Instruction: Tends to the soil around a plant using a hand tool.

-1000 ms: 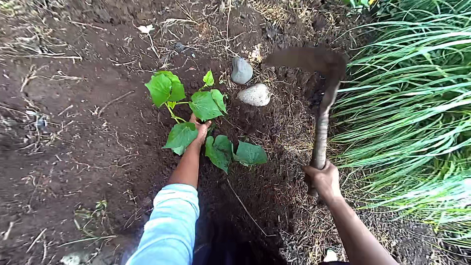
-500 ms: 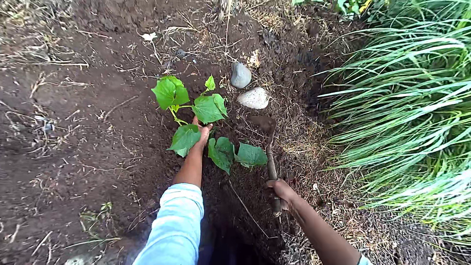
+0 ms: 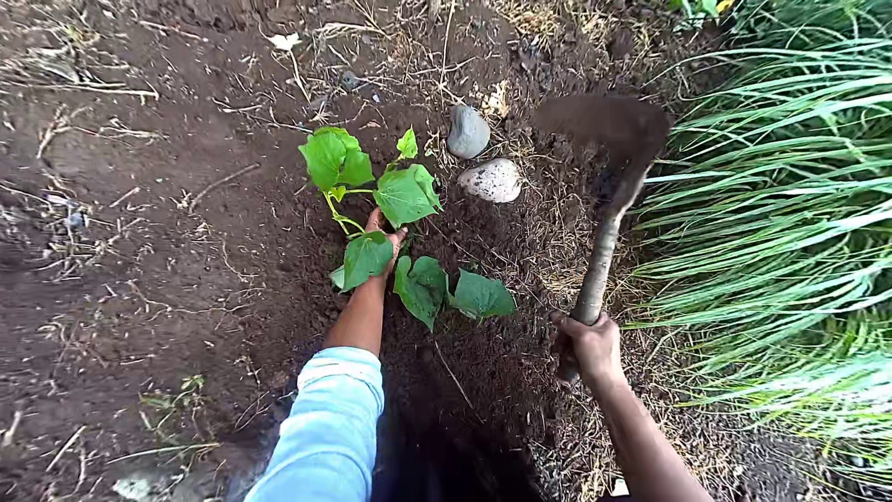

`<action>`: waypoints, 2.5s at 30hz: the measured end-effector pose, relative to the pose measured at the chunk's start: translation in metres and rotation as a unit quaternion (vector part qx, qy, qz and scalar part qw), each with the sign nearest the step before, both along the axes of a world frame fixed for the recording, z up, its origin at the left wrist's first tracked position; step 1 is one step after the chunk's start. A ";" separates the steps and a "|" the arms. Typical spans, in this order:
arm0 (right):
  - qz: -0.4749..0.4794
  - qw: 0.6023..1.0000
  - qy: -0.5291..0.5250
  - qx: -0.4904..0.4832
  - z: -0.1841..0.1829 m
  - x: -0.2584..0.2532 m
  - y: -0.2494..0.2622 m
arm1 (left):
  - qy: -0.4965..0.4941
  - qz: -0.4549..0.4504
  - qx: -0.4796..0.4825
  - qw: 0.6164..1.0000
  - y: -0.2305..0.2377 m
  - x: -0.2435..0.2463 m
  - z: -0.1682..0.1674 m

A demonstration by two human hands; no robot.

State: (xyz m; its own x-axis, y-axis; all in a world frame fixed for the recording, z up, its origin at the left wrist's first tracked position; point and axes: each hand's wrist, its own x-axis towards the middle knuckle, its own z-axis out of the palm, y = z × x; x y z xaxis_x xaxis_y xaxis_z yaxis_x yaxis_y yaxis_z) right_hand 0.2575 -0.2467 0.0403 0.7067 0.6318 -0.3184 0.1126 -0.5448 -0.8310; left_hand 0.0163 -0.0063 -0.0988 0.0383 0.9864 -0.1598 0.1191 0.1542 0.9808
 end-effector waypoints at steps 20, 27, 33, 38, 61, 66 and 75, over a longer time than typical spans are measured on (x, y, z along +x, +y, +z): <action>-0.144 0.987 0.028 -0.067 -0.043 0.002 -0.013 | 0.050 -0.027 -0.054 0.997 -0.001 -0.003 0.011; -0.002 0.936 0.244 -0.254 -0.021 -0.023 -0.140 | 0.034 -0.017 -0.026 0.999 -0.004 -0.005 0.001; -0.125 0.991 0.023 -0.029 0.030 0.038 -0.084 | 0.052 -0.012 0.001 0.999 -0.004 -0.003 0.001; -0.122 0.976 0.139 -0.118 -0.048 -0.005 -0.073 | 0.214 -0.066 -0.014 0.974 0.000 -0.005 0.011; -0.126 0.974 0.137 -0.128 -0.073 -0.060 -0.061 | 0.515 -0.477 0.057 0.710 -0.135 0.184 0.060; -0.100 0.868 0.474 -0.108 -0.017 -0.088 -0.078 | 0.386 -0.363 -0.061 0.846 -0.092 0.152 0.094; 0.160 0.923 -0.177 -0.303 0.057 0.001 -0.086 | 0.234 -0.164 0.002 0.958 -0.037 0.096 0.139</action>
State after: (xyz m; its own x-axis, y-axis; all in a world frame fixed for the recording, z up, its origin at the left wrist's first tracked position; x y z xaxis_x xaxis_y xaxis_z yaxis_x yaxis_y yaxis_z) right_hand 0.2587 -0.3323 0.0978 0.6425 0.6078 -0.4667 0.5535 -0.7893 -0.2658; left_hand 0.1127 -0.0436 0.0400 0.2709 0.9345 -0.2308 0.5880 0.0292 0.8083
